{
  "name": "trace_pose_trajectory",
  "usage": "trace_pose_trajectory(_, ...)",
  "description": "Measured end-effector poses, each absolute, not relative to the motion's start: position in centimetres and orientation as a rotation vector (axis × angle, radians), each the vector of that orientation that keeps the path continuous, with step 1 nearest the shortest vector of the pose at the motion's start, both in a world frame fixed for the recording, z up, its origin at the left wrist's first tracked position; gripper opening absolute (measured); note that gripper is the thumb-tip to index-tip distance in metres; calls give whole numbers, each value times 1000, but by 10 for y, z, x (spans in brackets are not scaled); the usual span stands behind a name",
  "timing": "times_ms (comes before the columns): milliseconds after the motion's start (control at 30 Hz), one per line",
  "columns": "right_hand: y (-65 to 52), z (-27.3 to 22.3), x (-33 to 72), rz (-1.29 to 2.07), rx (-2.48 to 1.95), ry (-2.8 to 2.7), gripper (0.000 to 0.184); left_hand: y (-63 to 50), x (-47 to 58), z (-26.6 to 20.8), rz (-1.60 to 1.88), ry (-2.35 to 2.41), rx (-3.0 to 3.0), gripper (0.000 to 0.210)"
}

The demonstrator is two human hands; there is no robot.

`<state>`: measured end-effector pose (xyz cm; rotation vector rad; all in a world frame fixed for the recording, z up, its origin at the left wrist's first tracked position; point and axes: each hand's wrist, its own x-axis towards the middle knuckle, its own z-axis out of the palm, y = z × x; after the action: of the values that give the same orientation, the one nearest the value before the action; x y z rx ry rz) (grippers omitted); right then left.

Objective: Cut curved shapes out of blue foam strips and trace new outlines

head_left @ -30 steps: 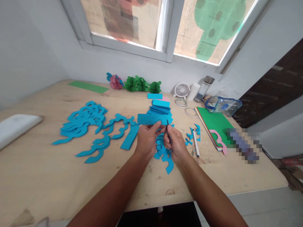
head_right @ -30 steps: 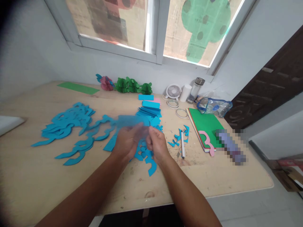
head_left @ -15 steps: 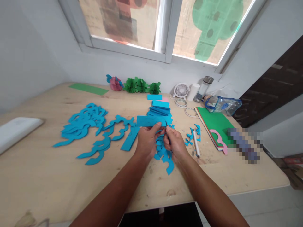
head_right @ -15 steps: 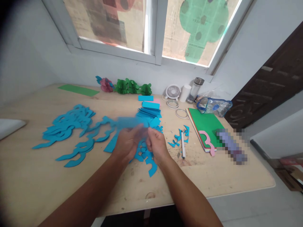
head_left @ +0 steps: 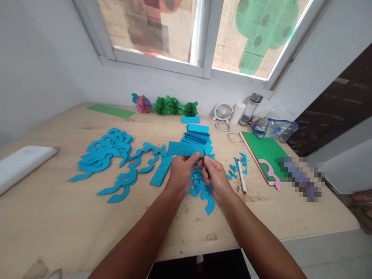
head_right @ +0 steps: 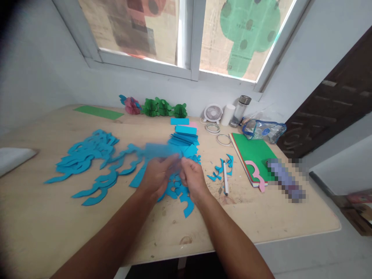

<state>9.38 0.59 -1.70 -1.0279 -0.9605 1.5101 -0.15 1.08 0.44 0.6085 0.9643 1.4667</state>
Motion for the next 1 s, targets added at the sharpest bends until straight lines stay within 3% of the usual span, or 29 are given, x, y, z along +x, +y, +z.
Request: trace_pose_trajectory(1000, 6, -15, 93, 1495, -1076, -990, 47, 14, -6, 2, 1438, 1011, 687, 22)
